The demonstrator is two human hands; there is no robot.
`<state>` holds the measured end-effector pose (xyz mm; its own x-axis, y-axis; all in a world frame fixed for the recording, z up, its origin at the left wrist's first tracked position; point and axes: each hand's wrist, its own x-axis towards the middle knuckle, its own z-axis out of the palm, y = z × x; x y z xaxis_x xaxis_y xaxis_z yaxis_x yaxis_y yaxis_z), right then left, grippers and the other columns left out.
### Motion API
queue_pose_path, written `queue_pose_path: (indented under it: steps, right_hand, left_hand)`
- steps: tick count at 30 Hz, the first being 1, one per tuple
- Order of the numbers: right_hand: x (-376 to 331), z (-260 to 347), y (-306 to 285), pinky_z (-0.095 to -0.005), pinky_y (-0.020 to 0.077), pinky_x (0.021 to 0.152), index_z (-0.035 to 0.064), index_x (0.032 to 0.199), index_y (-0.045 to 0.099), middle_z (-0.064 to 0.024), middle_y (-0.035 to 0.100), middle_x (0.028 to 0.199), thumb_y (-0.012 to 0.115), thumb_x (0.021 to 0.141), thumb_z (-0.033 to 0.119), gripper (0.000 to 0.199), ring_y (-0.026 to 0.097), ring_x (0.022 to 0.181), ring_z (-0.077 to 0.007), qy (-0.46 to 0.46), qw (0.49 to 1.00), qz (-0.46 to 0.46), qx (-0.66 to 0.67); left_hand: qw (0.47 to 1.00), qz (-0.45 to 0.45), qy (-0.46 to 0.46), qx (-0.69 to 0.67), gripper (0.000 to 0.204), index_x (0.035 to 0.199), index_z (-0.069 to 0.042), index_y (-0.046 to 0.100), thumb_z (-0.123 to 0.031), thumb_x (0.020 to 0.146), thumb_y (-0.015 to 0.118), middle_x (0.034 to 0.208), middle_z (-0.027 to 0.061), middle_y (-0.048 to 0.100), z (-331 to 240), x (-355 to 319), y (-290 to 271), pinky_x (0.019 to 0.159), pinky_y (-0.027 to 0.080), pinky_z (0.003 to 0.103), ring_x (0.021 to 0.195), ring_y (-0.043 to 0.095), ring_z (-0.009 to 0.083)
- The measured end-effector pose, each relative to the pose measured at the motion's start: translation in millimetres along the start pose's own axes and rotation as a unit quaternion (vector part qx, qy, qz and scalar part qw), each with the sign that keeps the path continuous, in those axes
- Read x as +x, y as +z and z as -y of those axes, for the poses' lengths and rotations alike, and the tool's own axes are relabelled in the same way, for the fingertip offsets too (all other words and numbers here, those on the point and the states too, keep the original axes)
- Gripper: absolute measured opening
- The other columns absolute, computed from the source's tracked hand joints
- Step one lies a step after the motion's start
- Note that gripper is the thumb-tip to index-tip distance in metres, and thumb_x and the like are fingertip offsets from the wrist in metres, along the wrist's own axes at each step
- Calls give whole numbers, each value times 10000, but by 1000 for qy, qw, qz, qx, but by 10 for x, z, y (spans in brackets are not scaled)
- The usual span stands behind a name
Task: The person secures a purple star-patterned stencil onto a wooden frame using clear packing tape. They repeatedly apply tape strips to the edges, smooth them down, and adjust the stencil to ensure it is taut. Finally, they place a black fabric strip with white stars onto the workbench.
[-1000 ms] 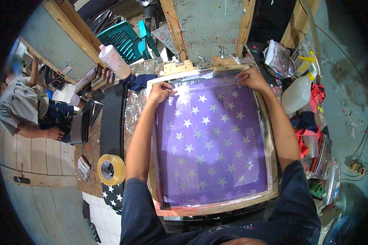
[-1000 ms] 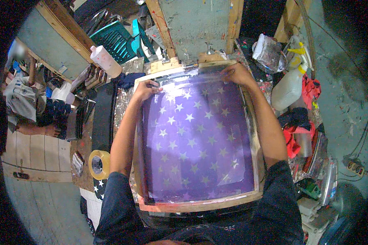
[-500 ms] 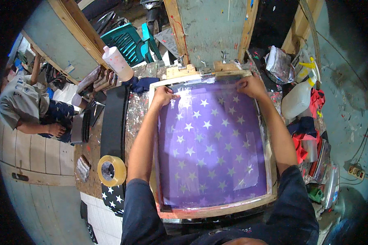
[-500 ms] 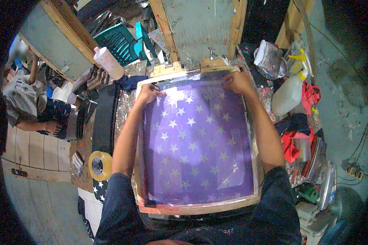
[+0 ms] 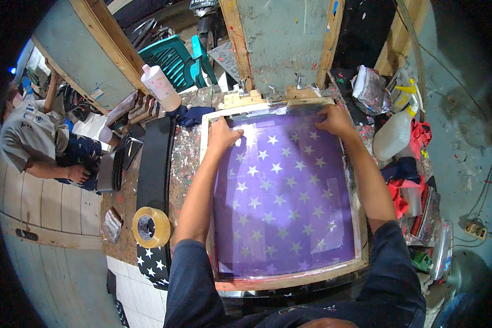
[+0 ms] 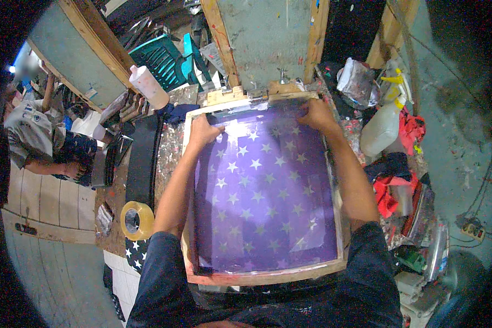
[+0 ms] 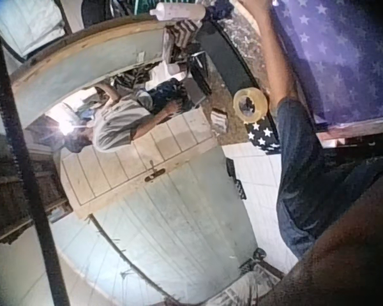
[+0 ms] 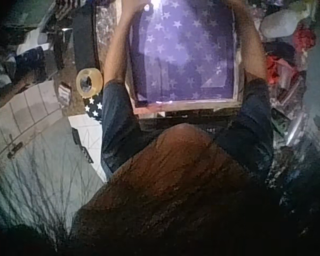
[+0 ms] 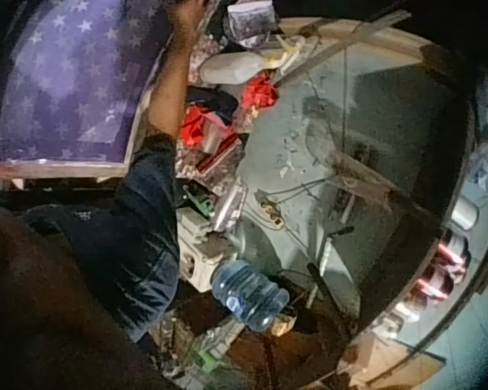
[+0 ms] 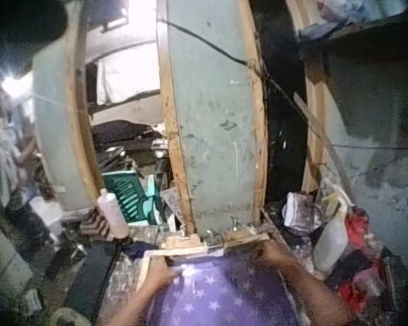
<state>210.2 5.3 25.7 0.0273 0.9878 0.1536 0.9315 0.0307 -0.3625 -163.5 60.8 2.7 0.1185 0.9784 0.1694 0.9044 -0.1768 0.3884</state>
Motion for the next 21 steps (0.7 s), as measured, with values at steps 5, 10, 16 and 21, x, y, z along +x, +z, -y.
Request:
queue_pose_path:
  steps: [5, 10, 16, 21]
  right_hand:
    - [11, -45, 22, -423, 537, 846, 64, 953, 754, -179, 720, 955, 815, 643, 297, 392, 685, 937, -340, 7, 1000, -5, -2]
    - [-58, -50, 132, -415, 531, 850, 27, 1028, 714, -171, 689, 1013, 777, 719, 262, 394, 665, 959, -335, -40, 997, -56, -22]
    - [-196, 62, 479, -461, 477, 929, 16, 963, 650, -206, 608, 1023, 645, 853, 206, 219, 585, 1031, -383, -189, 978, -90, -8]
    - [-114, 46, 682, -488, 478, 885, 13, 917, 635, -210, 601, 1000, 575, 888, 135, 139, 586, 993, -397, -114, 988, -100, -6]
  left_hand:
    - [1000, -19, 12, 1, 602, 1076, 106, 548, -318, 705, 763, 975, 315, 677, -32, -64, 4, 861, 539, 501, 952, 665, 466]
    - [995, -80, 56, 18, 442, 1084, 90, 531, -130, 731, 681, 1044, 283, 626, -168, -214, 22, 926, 497, 475, 1022, 602, 447]
    - [974, -41, 220, -33, 236, 999, 59, 546, -28, 784, 588, 1052, 226, 554, -346, -451, 170, 915, 456, 466, 1029, 526, 392]
    - [981, -82, 177, 9, 209, 994, 17, 558, -168, 897, 565, 1031, 190, 547, -336, -357, 292, 872, 433, 484, 1019, 528, 366]
